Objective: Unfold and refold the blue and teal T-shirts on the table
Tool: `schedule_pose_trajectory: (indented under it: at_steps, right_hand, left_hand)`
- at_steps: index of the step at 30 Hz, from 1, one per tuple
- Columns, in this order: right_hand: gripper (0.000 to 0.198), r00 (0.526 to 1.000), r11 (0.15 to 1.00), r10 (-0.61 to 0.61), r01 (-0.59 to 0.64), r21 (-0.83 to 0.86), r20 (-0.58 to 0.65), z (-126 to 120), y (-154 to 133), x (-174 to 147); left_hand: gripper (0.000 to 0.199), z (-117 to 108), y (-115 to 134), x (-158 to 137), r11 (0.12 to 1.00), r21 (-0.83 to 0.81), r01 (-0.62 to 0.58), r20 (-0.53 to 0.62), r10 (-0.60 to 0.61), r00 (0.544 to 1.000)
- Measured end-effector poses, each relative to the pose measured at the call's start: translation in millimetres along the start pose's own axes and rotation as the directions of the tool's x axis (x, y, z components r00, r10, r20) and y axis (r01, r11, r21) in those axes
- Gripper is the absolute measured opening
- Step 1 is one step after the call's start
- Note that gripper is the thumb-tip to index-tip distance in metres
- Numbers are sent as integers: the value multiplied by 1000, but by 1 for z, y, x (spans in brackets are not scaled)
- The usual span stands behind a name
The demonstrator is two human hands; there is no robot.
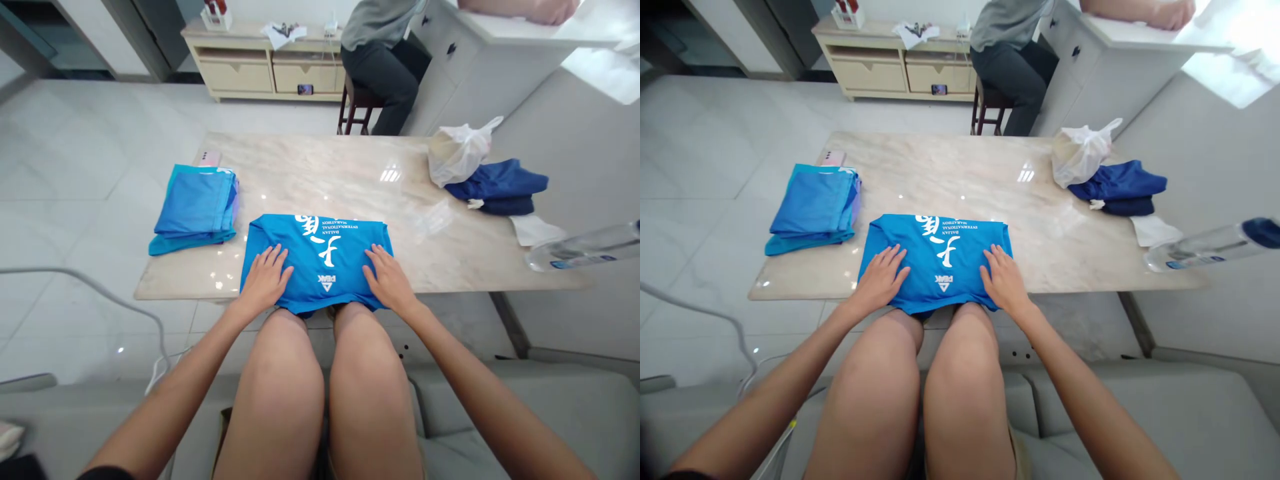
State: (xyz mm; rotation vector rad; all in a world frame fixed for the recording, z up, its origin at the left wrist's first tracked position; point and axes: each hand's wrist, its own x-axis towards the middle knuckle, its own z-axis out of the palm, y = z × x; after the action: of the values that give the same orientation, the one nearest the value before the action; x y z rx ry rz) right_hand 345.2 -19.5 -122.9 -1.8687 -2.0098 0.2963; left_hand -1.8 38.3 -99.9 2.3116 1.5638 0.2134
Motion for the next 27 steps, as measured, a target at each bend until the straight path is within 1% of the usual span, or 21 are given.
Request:
schedule_pose_trajectory:
  at_steps: [2,5,8,12,14,15,16,18,20,21,22,24,25,27]
  right_hand:
    - [66,1000,994,21,-18,-109,22,23,-10,14]
    - [71,1000,978,15,-13,-207,9,41,-6,36]
    - [73,1000,970,15,-18,-242,-12,47,12,74]
    - [74,999,972,40,-43,-232,-17,54,35,140]
    - [73,999,979,36,-40,-199,-23,56,40,163]
    - [72,999,984,29,-34,-175,-31,55,41,170]
    - [69,999,989,20,-26,-146,-40,52,40,172]
    - [61,998,997,-7,2,-73,-66,42,36,163]
    - [54,995,998,-55,56,5,-87,26,29,139]
    - [53,992,996,-84,87,32,-92,19,26,124]
    - [53,990,992,-110,115,45,-89,12,23,110]
    - [51,989,990,-133,135,31,-69,4,17,86]
    - [46,990,992,-128,129,11,-53,3,14,79]
    - [34,995,994,-104,103,-26,-1,2,6,76]
  left_hand:
    - [70,19,3,15,993,114,43,-40,-39,998]
    - [73,31,-3,42,985,167,50,-107,-33,994]
    - [74,29,-15,86,987,159,34,-125,-14,992]
    - [75,26,-30,154,991,133,24,-130,-7,992]
    - [74,25,-34,176,993,115,15,-145,2,989]
    - [72,23,-35,181,995,103,-2,-154,18,988]
    - [70,21,-37,182,996,88,-36,-160,50,986]
    - [63,15,-38,169,987,46,-156,-154,161,975]
    - [57,8,-40,143,959,-7,-285,-141,281,949]
    - [55,5,-40,129,946,-29,-324,-134,318,939]
    - [53,3,-41,115,939,-45,-340,-126,333,935]
    - [43,1,-41,95,943,-62,-326,-99,319,942]
    - [36,0,-40,91,949,-62,-309,-79,304,949]
    - [27,-4,-34,92,960,-53,-277,-33,275,961]
